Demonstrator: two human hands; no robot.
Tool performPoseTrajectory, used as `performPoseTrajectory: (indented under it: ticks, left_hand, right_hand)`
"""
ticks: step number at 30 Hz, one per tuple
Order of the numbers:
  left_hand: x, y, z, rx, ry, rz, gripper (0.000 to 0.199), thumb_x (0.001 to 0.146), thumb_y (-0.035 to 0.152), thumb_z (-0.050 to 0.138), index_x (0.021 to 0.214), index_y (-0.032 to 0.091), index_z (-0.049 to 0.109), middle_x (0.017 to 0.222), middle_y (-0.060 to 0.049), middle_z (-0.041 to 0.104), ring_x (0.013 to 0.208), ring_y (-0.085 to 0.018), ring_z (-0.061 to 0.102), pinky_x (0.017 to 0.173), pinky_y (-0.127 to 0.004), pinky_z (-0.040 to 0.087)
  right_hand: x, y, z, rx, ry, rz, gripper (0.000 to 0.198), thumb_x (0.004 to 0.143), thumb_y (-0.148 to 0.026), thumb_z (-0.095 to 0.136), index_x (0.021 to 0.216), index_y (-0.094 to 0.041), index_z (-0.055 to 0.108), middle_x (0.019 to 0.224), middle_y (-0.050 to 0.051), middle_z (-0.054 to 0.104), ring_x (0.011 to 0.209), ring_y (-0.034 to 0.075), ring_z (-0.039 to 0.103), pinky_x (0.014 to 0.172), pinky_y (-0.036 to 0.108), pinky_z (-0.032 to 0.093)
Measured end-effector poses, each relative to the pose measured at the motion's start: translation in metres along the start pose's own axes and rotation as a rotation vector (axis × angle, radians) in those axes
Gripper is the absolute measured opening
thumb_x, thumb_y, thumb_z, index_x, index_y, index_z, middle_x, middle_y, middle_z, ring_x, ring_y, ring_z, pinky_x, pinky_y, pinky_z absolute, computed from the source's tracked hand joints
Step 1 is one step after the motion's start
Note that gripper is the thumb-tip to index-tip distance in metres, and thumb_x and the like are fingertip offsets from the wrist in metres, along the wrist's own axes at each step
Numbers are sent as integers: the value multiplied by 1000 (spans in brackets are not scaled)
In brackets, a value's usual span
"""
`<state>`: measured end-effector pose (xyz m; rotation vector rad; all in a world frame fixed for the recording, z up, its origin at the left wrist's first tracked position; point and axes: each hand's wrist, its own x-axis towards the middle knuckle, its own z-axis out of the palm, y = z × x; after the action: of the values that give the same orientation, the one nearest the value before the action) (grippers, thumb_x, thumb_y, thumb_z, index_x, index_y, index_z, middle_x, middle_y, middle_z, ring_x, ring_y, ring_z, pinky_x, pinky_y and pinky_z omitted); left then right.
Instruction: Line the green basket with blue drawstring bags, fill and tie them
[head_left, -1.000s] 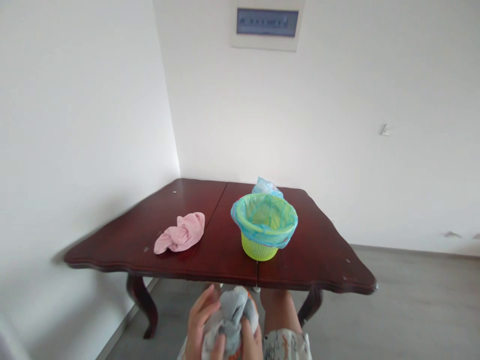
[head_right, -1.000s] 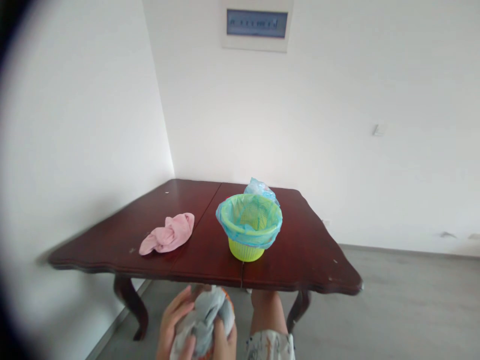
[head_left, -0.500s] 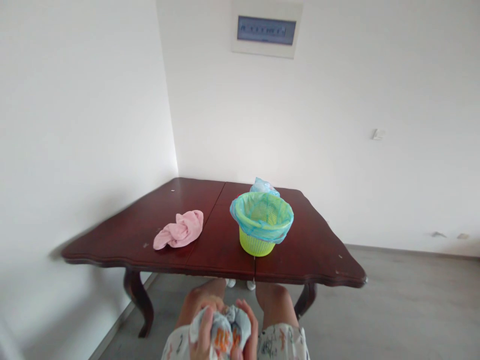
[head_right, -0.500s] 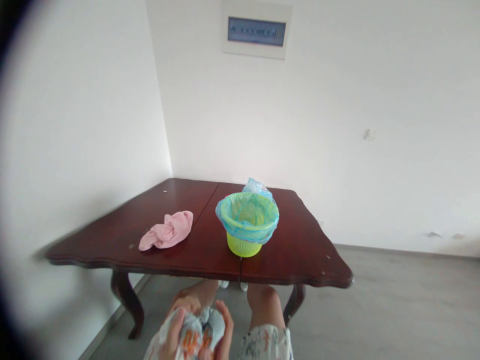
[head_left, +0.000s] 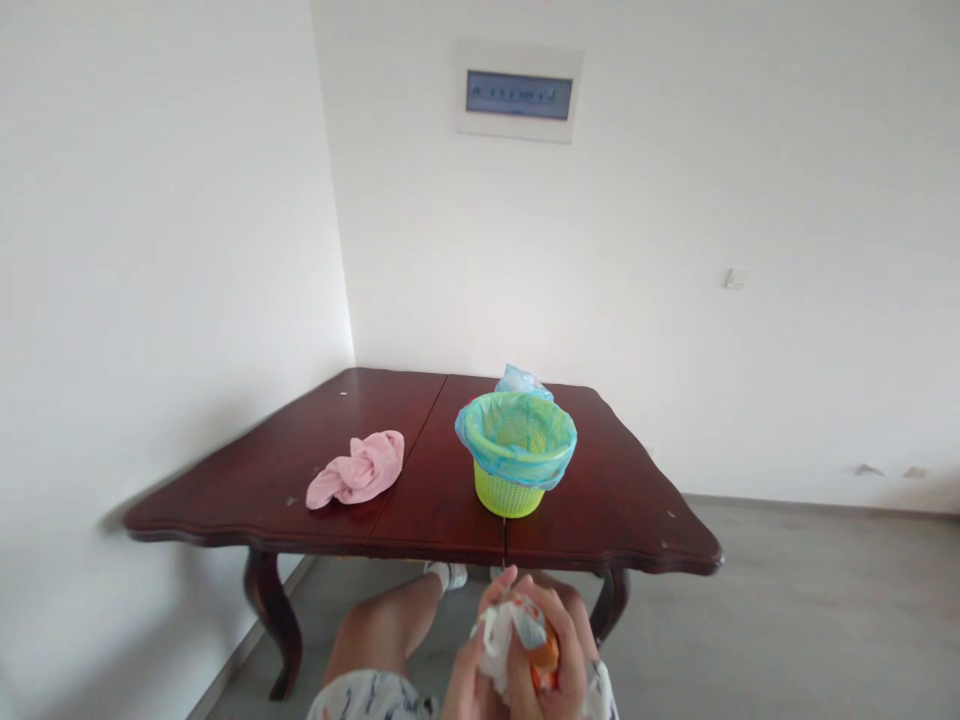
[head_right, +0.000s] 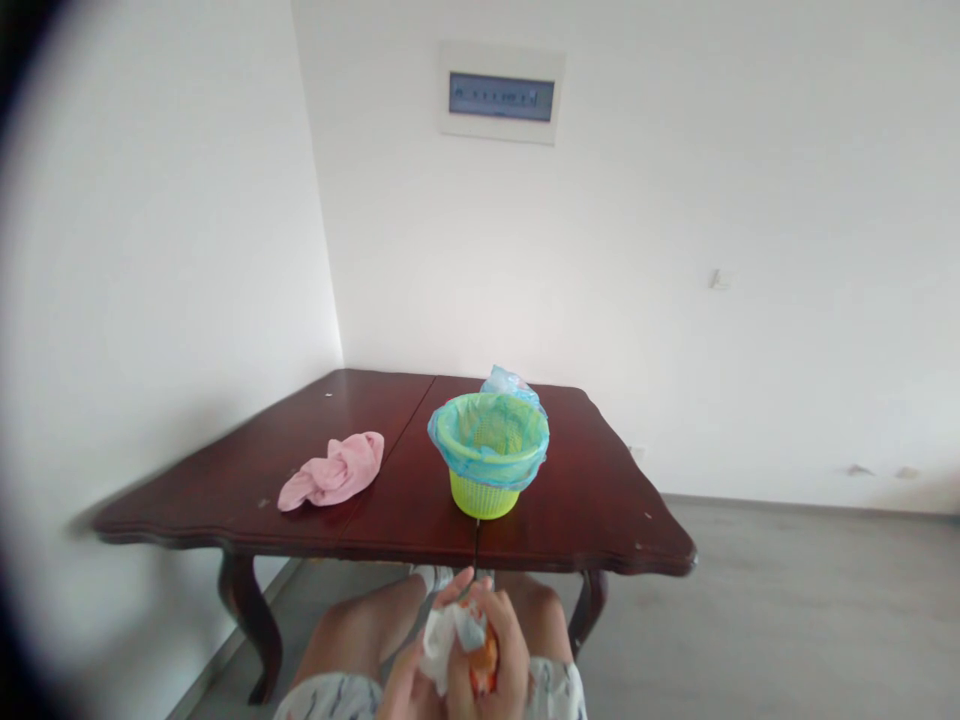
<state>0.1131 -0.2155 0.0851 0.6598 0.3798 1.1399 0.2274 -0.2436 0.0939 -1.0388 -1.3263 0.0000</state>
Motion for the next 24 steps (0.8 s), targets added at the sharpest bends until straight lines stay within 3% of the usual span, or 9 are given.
performPoseTrajectory:
  ticks: [3, 6, 9, 12, 15, 17, 19, 21, 24]
  left_hand:
    - [3, 9, -3, -36, -5, -67, 78, 97, 87, 81, 154, 33, 82, 168, -17, 72, 160, -45, 64, 134, -63, 52]
    - [13, 19, -3, 101, 88, 29, 69, 93, 69, 97, 147, 28, 84, 165, -19, 72, 158, -44, 66, 135, -59, 51]
    - [20, 27, -2, 164, 185, 120, 68, 88, 57, 104, 144, 26, 83, 154, -19, 78, 151, -42, 71, 136, -57, 51]
    - [14, 32, -6, 149, 163, 79, 69, 87, 49, 104, 148, 27, 80, 149, -16, 80, 151, -40, 71, 135, -53, 51]
    - [1, 36, -11, 148, 125, -12, 67, 85, 50, 104, 144, 26, 82, 142, -15, 83, 147, -41, 73, 132, -53, 54]
    - [-8, 36, -12, 226, 103, -45, 70, 85, 57, 104, 143, 24, 83, 140, -16, 84, 147, -43, 72, 131, -56, 55]
    - [-16, 33, -10, 348, 89, -54, 72, 85, 63, 104, 143, 24, 84, 143, -18, 83, 150, -46, 71, 132, -62, 55]
    - [-24, 26, -9, 413, 80, -55, 72, 84, 66, 104, 144, 31, 86, 150, -17, 80, 154, -50, 68, 130, -71, 57]
    - [-35, 14, -15, 383, 100, -37, 67, 88, 73, 94, 149, 46, 85, 159, -12, 76, 159, -53, 64, 124, -81, 60]
  right_hand:
    - [17, 1, 11, -23, -68, -108, 39, 102, -16, 65, 135, -29, 79, 110, 8, 82, 93, 28, 81, 76, 36, 69]
    - [31, -1, 23, 29, -224, -107, 41, 98, -16, 64, 134, -29, 76, 123, 8, 83, 111, 28, 82, 98, 41, 70]
    - [30, 5, 26, 27, -369, -106, 57, 93, -14, 63, 147, -30, 69, 143, 10, 80, 135, 31, 78, 120, 49, 64]
    - [7, 24, 20, -88, -461, -144, 89, 91, -16, 73, 177, -29, 52, 184, 18, 53, 165, 39, 61, 128, 53, 61]
    - [-22, 41, 15, -198, -478, -162, 110, 96, -10, 78, 192, -31, 29, 195, 20, 34, 173, 40, 52, 129, 52, 61]
    - [-31, 45, 11, -227, -437, -278, 106, 100, -8, 75, 192, -34, 30, 195, 20, 36, 173, 40, 53, 129, 57, 61]
    - [-29, 45, 5, -231, -443, -397, 95, 105, -17, 76, 190, -34, 37, 194, 21, 36, 171, 43, 55, 126, 63, 62]
    - [-20, 42, -2, -225, -500, -432, 87, 109, -25, 76, 188, -35, 43, 192, 22, 40, 167, 43, 59, 122, 62, 65]
    - [-11, 44, -7, -167, -604, -423, 70, 111, -35, 81, 177, -43, 59, 179, 16, 61, 159, 39, 69, 116, 55, 70]
